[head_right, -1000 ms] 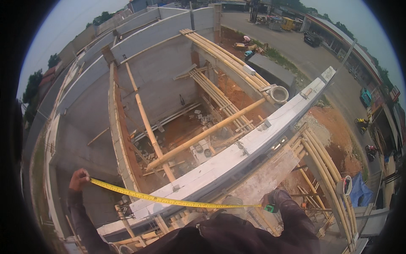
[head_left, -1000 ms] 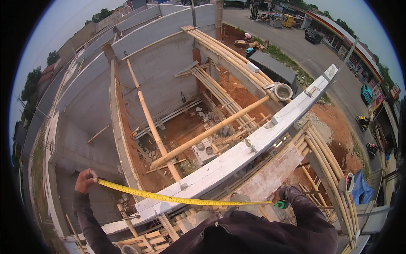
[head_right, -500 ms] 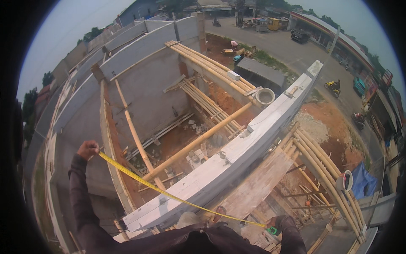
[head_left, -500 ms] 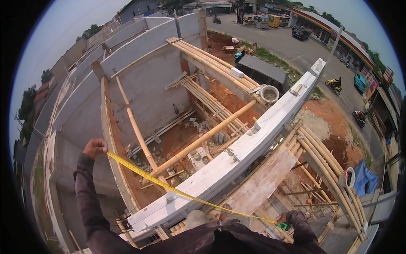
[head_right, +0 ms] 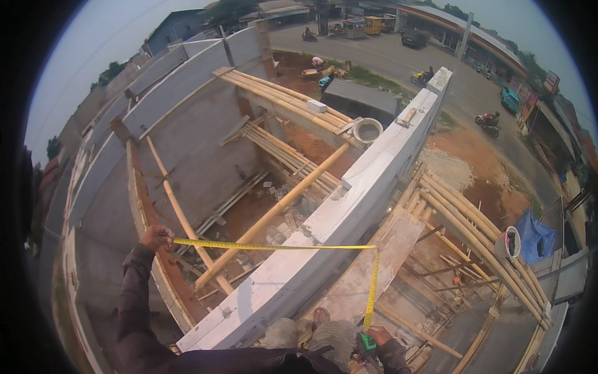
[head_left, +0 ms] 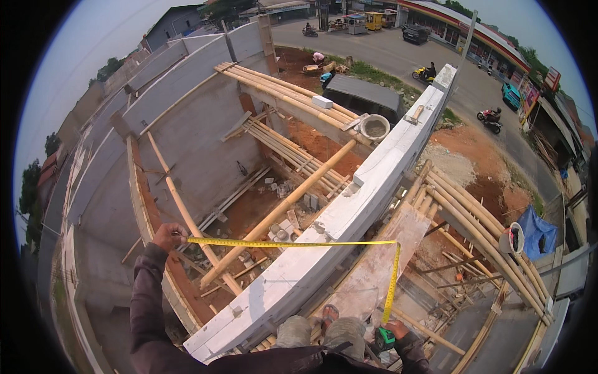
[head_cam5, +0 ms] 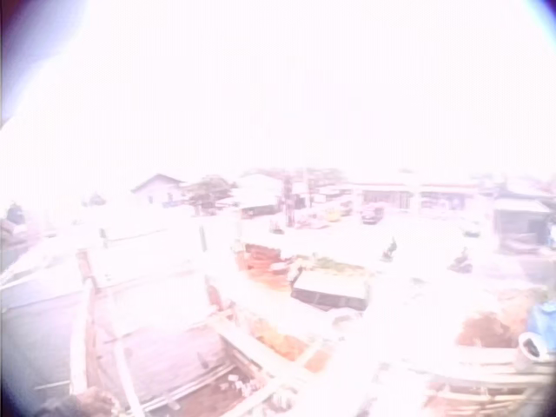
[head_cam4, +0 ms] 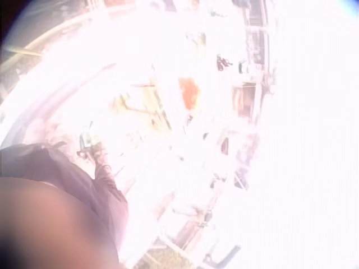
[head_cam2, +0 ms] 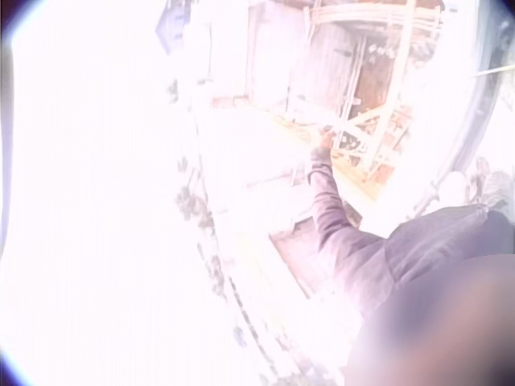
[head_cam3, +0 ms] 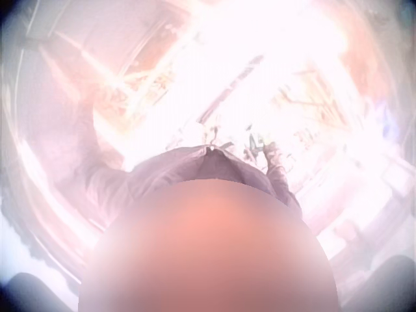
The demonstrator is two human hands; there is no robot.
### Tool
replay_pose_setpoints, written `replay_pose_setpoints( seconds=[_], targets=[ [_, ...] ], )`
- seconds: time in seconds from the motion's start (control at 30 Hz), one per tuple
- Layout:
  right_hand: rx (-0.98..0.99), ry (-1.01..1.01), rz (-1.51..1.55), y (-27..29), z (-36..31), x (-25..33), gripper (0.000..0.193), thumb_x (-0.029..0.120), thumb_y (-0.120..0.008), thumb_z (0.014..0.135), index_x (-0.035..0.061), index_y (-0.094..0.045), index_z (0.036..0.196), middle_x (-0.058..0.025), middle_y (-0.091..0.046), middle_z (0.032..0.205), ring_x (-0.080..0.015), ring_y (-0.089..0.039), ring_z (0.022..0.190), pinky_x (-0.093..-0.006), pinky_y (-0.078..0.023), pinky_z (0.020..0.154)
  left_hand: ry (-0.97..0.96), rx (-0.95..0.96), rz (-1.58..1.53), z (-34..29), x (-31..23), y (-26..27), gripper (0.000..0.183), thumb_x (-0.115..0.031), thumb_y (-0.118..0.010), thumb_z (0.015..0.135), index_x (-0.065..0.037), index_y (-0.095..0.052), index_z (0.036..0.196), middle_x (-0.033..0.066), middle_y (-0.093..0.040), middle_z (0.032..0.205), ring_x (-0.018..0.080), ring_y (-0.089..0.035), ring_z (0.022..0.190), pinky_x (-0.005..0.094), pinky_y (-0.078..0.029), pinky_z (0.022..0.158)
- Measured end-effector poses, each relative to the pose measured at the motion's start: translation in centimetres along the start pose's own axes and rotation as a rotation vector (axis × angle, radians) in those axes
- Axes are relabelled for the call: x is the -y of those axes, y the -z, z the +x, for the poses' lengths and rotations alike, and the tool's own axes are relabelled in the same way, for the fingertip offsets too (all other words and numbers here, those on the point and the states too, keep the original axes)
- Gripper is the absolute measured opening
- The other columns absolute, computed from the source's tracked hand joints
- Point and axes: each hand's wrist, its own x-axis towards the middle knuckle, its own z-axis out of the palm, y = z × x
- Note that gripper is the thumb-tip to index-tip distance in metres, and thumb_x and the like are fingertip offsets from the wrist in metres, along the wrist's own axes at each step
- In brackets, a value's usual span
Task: The person measures a concrete block wall with a tape measure, applies mortar from a bucket using a trowel, and places a concrete block onto the wall. The person repeats the process of measuring, applying mortar, and positioning blocks along the wall.
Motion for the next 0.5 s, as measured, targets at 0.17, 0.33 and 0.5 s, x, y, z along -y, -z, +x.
replay_pose_setpoints(
  seconds=[0.17,0.33,0.5],
  targets=[
    [-0.105,-0.003,0.768,-6.2,6.9,4.2,0.030,0.018,-0.057,0.092,-0.0083,-0.065,0.103,-0.0161,-0.069,0.092,-0.0227,-0.068,0.083,-0.0322,-0.054,0.076,-0.125,-0.008,0.284,7.1,8.2,-17.7,0.014,-0.001,-0.068,0.078,0.002,-0.064,0.091,0.0061,-0.064,0.081,0.0135,-0.063,0.075,0.0290,-0.051,0.074],
    [-0.146,0.333,0.738,-7.1,15.9,4.5,0.027,0.020,-0.061,0.089,-0.0068,-0.062,0.092,-0.0188,-0.065,0.087,-0.0289,-0.066,0.082,-0.0410,-0.055,0.075,-0.541,0.007,0.183,13.6,14.8,-33.0,0.013,-0.001,-0.067,0.081,0.002,-0.062,0.093,0.0100,-0.061,0.089,0.0170,-0.060,0.083,0.0302,-0.049,0.076],
    [-0.218,0.550,0.787,-8.4,17.9,4.5,0.026,0.019,-0.060,0.088,-0.0071,-0.062,0.090,-0.0163,-0.061,0.082,-0.0267,-0.063,0.074,-0.0394,-0.054,0.070,-0.834,-0.004,0.113,18.6,15.3,-43.5,0.015,-0.006,-0.069,0.081,0.000,-0.064,0.093,0.0121,-0.063,0.093,0.0241,-0.060,0.093,0.0356,-0.047,0.086]
  ],
)
